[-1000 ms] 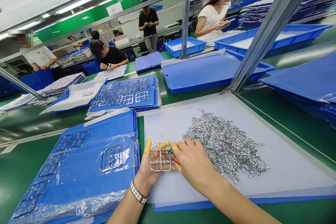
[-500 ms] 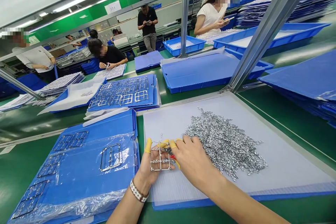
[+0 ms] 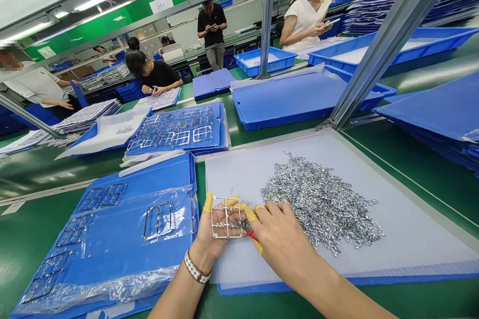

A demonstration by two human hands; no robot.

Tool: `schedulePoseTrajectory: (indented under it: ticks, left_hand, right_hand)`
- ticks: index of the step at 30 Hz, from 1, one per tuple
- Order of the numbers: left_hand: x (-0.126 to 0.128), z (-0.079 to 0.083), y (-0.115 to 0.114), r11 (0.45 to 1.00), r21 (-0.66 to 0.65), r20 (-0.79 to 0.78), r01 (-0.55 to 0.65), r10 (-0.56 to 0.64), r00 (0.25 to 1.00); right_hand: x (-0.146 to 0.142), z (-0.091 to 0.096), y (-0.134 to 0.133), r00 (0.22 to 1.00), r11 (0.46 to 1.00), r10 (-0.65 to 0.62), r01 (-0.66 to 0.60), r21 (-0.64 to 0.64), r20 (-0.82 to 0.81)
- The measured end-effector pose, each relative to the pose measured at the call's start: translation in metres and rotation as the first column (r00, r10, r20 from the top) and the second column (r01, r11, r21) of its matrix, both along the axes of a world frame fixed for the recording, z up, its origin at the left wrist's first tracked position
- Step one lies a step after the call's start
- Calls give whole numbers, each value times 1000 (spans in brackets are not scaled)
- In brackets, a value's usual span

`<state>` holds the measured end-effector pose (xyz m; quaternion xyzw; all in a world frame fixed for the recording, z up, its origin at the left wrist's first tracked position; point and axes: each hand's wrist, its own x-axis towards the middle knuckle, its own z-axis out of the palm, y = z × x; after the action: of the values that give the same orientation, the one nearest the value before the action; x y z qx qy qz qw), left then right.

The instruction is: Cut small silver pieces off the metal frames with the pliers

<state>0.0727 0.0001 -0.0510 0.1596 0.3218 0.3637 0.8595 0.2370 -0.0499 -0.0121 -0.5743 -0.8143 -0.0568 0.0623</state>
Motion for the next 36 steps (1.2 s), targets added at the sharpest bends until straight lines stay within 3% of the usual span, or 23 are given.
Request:
schedulePoseTrajectory:
  ticks: [15, 18, 20, 22, 23, 26, 28, 29, 32, 35, 36]
  left_hand:
    - [1, 1, 1, 1000, 0, -40, -9, 9, 999]
    - [2, 5, -1, 1000, -3, -43, -12, 12, 999]
    - [3, 7, -4, 996, 54, -70, -69, 72, 995]
    - [5, 8, -8, 970, 180, -126, -160, 184, 975]
    - [6, 8, -11, 944, 266, -162, -194, 242, 957]
    - [8, 6, -18, 832, 522, -263, -188, 366, 893]
    - [10, 5, -21, 763, 633, -307, -133, 405, 861]
    - [10, 5, -22, 739, 665, -327, -104, 414, 850]
    - [13, 8, -25, 678, 735, -388, -4, 424, 818]
    - [13, 15, -26, 601, 798, -406, 44, 481, 777]
    - [12, 18, -26, 603, 798, -395, 22, 494, 775]
  right_hand:
    - [-8, -3, -5, 997, 999, 37, -36, -19, 74]
    - [-2, -4, -6, 999, 999, 33, -33, -26, 4]
    - [5, -4, -4, 990, 999, -7, 2, -38, -142]
    - [11, -2, 0, 913, 992, -80, 35, -118, -400]
    - [13, -2, 2, 829, 981, -129, 26, -193, -545]
    - [8, -4, 12, 440, 920, -305, -94, -381, -844]
    - [0, -10, 20, 212, 903, -371, -147, -404, -904]
    - [-3, -13, 24, 135, 903, -381, -159, -399, -915]
    - [-10, -22, 31, 54, 901, -389, -186, -392, -920]
    - [-8, -24, 32, 88, 914, -356, -172, -366, -930]
    - [-6, -23, 31, 127, 930, -323, -140, -339, -938]
